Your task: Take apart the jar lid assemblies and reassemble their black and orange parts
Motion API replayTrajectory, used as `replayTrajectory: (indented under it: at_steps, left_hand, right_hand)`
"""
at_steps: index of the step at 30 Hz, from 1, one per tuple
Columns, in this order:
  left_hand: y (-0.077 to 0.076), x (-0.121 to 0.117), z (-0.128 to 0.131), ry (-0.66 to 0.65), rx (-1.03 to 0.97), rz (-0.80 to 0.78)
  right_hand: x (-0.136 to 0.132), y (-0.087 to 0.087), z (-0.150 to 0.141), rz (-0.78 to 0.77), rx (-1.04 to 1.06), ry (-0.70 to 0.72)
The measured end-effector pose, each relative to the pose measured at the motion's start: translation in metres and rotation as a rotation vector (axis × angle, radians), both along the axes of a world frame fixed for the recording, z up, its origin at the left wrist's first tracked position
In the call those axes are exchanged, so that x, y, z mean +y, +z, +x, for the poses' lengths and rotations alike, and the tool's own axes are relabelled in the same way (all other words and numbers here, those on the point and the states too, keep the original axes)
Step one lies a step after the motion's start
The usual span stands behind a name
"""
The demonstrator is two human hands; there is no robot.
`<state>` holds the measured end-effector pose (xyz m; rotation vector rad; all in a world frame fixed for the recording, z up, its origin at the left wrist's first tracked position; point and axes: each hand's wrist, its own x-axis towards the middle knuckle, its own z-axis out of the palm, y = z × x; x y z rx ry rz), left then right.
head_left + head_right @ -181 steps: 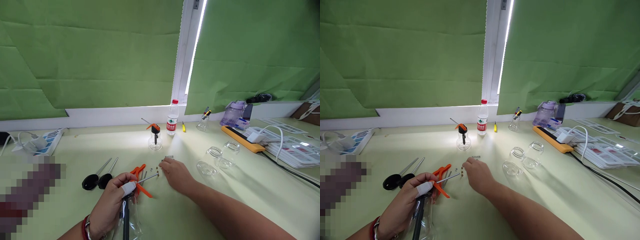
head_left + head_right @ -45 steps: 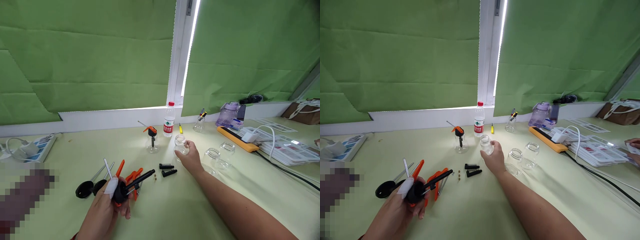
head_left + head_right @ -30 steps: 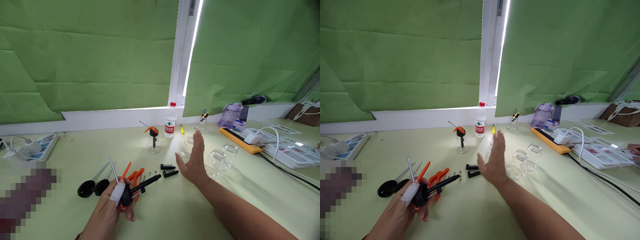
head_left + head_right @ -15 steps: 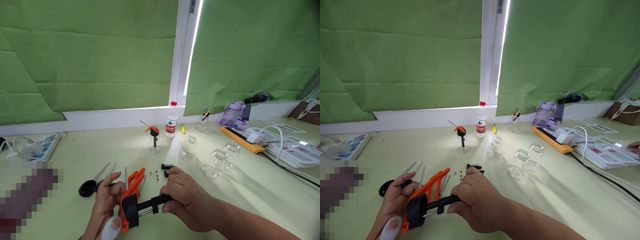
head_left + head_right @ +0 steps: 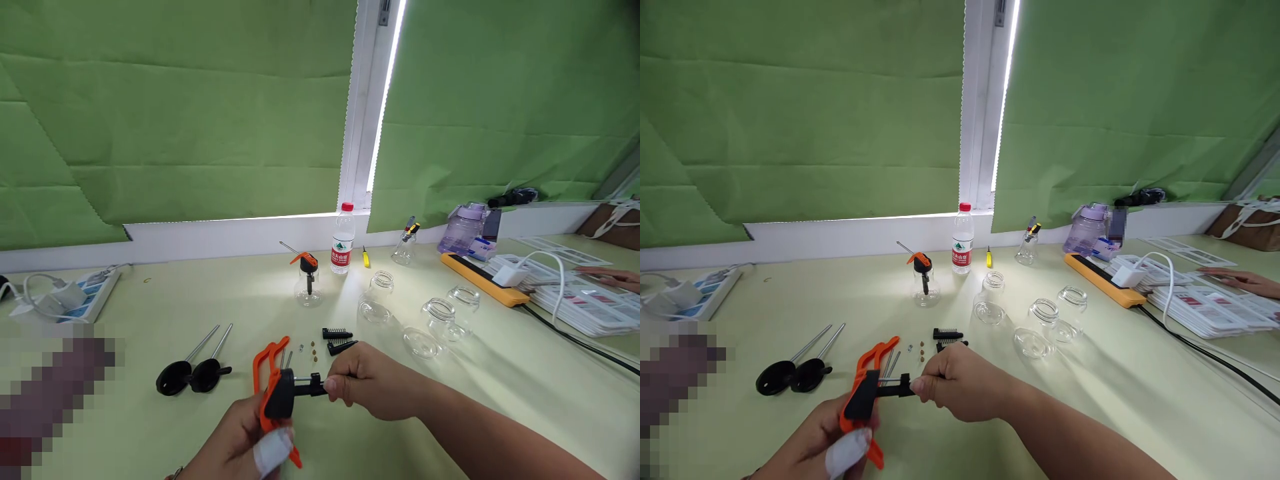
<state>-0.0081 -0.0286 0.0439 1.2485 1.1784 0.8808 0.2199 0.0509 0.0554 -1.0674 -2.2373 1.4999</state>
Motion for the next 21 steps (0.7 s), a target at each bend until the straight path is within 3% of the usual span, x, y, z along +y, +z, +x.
replayTrajectory:
  at_steps: [3,6,12,21]
  left_hand:
    - [-0.004,0.007,0.004,0.040,-0.035,-0.103]
    - [-0.008,0.011,0.004,0.068,-0.031,-0.117]
    - [-0.007,0.012,-0.001,0.016,0.016,-0.167]
    - [0.006,0.009,-0.005,-0.088,0.220,-0.177]
  right_hand:
    - [0.004,-0.005,0.000,-0.069,-0.075,-0.061]
    - [0.006,-0.010,0.000,-0.041,-0.044,-0.113]
    - [0.008,-0.008,0.003,0.038,-0.104,0.015]
    - [-0.002,0.003,-0.005,0.371,-0.253,0.063]
